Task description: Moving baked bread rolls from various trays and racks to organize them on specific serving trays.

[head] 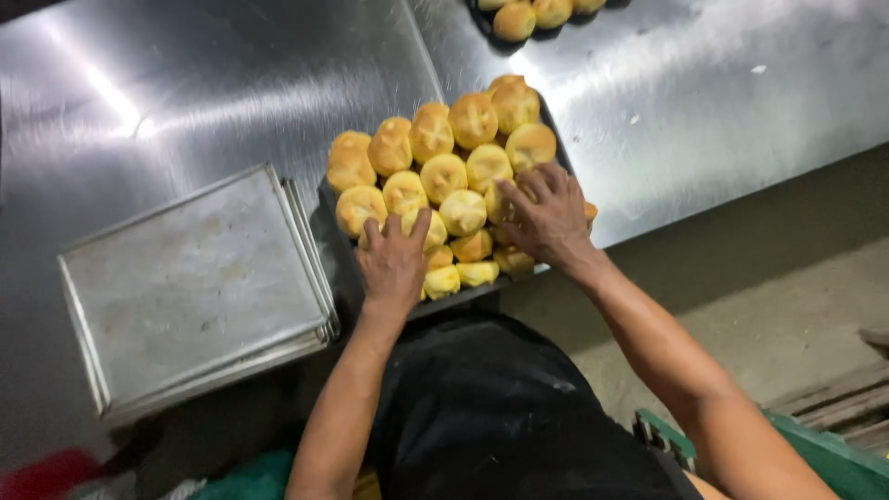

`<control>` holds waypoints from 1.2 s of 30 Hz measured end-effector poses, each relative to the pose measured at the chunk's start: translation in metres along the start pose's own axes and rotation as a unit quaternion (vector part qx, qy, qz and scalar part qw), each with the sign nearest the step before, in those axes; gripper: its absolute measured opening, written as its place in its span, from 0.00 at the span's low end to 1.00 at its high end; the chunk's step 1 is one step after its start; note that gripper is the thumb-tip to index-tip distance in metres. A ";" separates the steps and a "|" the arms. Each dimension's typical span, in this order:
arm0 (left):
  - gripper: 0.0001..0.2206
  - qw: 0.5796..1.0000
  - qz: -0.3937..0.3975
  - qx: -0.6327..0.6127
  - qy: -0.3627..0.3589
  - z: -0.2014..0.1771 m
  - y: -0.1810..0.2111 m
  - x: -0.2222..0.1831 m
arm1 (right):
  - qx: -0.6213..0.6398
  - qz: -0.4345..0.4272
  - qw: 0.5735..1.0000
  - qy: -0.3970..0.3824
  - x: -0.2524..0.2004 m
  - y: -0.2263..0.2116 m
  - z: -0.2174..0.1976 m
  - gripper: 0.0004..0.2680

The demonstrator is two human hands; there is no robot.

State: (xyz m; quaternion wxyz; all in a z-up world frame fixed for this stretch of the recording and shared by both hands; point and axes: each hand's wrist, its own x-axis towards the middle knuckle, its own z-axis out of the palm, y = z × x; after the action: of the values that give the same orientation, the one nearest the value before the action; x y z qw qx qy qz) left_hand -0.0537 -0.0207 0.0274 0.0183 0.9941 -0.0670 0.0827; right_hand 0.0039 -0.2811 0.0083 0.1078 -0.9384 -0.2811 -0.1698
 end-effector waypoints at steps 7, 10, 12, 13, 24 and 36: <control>0.38 0.996 0.003 -0.084 -0.028 -0.032 -0.004 -0.001 | 0.048 0.016 0.999 -0.016 -0.003 0.002 -0.020 0.29; 0.35 0.994 0.013 -0.110 -0.002 -0.042 -0.013 -0.017 | 0.053 0.056 0.997 0.020 -0.025 0.003 -0.029 0.27; 0.31 0.991 0.055 -0.112 0.038 -0.043 -0.019 -0.010 | 0.024 0.109 0.992 0.064 -0.040 0.008 -0.031 0.25; 0.28 0.985 0.070 -0.145 0.060 -0.044 -0.019 -0.008 | 0.034 0.150 0.984 0.085 -0.054 0.006 -0.034 0.23; 0.19 0.870 0.313 -0.381 0.002 -0.034 0.013 0.034 | -0.029 0.516 0.850 0.104 -0.211 -0.115 -0.019 0.17; 0.18 0.757 0.435 -0.464 -0.154 0.016 0.019 0.009 | 0.296 0.764 0.194 0.539 -0.469 -0.294 0.104 0.11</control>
State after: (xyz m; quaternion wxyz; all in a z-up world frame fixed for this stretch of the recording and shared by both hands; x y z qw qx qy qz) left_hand -0.0445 -0.0417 0.0135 0.4284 0.7274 -0.5239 -0.1137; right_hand -0.5030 -0.2393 -0.2341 0.5797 -0.2739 0.6706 -0.3731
